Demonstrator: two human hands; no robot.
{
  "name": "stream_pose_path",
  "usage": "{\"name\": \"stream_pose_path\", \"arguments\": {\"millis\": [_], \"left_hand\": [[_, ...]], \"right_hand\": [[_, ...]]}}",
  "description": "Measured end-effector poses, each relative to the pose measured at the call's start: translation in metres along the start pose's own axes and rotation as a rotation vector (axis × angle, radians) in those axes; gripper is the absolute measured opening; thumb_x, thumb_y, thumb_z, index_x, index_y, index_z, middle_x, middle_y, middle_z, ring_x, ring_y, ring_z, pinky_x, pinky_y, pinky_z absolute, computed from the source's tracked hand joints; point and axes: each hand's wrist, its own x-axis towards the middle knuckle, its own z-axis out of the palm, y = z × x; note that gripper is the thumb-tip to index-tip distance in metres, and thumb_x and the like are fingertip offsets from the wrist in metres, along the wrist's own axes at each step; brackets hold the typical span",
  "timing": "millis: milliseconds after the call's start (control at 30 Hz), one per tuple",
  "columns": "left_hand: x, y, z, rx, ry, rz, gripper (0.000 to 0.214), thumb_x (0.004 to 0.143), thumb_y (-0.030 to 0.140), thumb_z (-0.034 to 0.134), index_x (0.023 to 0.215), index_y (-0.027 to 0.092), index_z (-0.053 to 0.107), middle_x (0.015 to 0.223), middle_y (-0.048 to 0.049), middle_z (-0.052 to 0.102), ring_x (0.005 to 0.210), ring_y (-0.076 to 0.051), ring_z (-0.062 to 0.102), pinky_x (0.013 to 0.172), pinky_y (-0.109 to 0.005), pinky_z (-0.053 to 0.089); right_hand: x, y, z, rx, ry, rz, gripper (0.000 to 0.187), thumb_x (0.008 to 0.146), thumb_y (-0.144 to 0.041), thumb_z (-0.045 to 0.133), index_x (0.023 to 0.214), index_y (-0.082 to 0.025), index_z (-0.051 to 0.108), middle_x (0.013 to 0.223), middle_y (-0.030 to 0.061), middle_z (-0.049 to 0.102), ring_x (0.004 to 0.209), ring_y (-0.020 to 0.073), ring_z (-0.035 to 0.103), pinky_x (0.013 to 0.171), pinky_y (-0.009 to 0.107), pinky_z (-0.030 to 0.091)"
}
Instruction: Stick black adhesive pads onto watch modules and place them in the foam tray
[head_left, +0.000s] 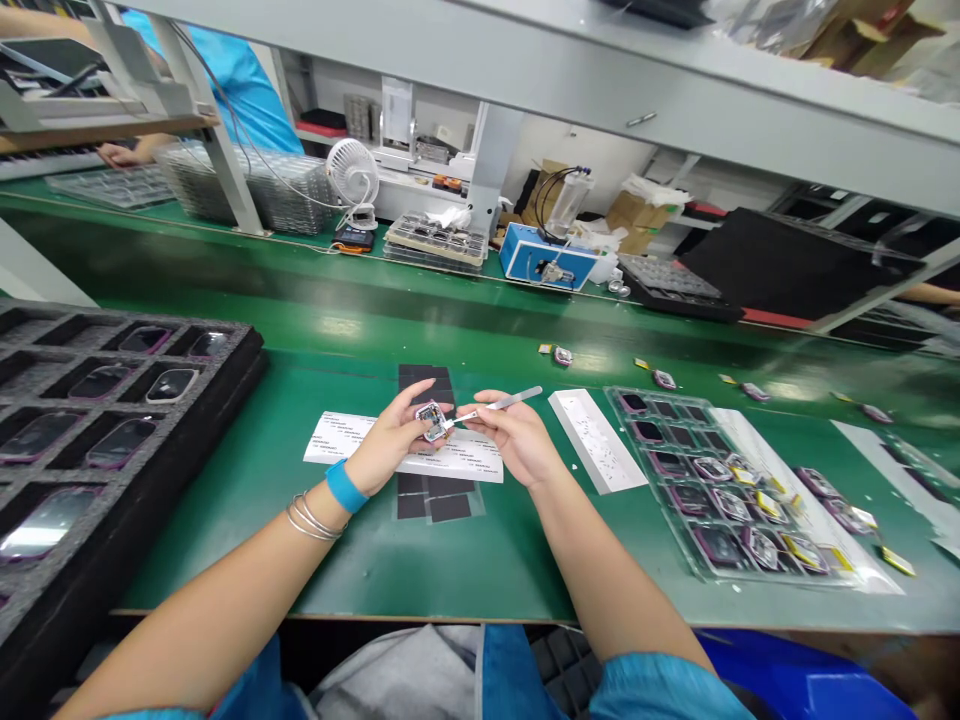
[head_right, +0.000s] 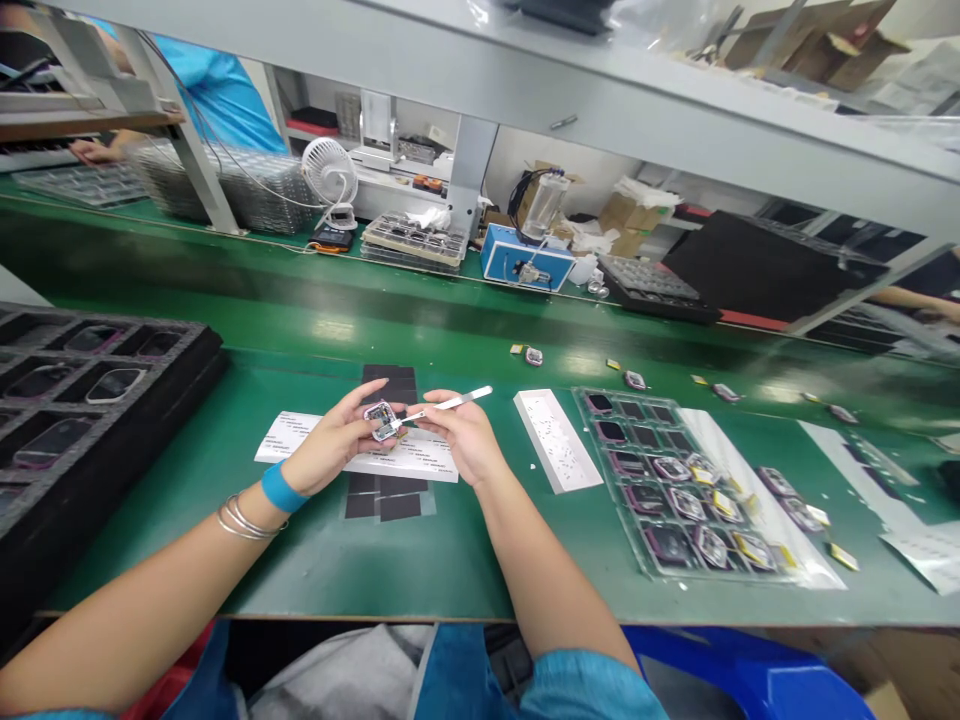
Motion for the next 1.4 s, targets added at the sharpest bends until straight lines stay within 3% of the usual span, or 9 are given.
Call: {"name": "stream_pose_path", "arguments": {"millis": [167, 533, 767, 1400], "left_hand": [[-0.001, 0.001, 0.001, -0.079, -0.019, -0.054, 0.051, 0.075, 0.014, 0.061, 0.124, 0.016, 0.049, 0.106, -0.0101, 0.067, 0.088, -0.020, 0.066, 0.084, -0.043, 0.052], [-0.003, 0.003, 0.004, -0.167, 0.042, -0.072, 0.036, 0.074, 0.011, 0.063, 0.110, 0.014, 0.060, 0.104, -0.0110, 0.069, 0.089, -0.020, 0.066, 0.083, -0.038, 0.054], [-0.003, 0.004, 0.006, -0.174, 0.072, -0.075, 0.037, 0.074, 0.010, 0.062, 0.110, 0.013, 0.060, 0.104, -0.0122, 0.069, 0.092, -0.021, 0.065, 0.084, -0.040, 0.053], [-0.002, 0.002, 0.004, -0.144, 0.055, -0.058, 0.038, 0.072, 0.011, 0.064, 0.109, 0.014, 0.061, 0.098, -0.0099, 0.070, 0.081, -0.019, 0.067, 0.080, -0.038, 0.054]], "right_hand": [[-0.003, 0.005, 0.006, -0.017, -0.065, 0.007, 0.031, 0.065, -0.027, 0.076, 0.087, -0.019, 0.055, 0.083, 0.0052, 0.073, 0.089, 0.0223, 0.067, 0.088, 0.040, 0.046], [-0.002, 0.015, 0.011, -0.051, 0.019, -0.071, 0.029, 0.064, -0.028, 0.075, 0.085, -0.020, 0.056, 0.078, 0.0024, 0.073, 0.088, 0.0217, 0.067, 0.088, 0.039, 0.045], [-0.001, 0.016, 0.011, -0.076, 0.020, -0.083, 0.027, 0.065, -0.027, 0.074, 0.084, -0.019, 0.057, 0.079, 0.0025, 0.073, 0.082, 0.0196, 0.067, 0.083, 0.035, 0.047], [0.000, 0.019, 0.009, -0.103, -0.004, -0.088, 0.026, 0.066, -0.028, 0.075, 0.081, -0.020, 0.056, 0.076, 0.0015, 0.072, 0.083, 0.0200, 0.067, 0.086, 0.038, 0.047]]}}
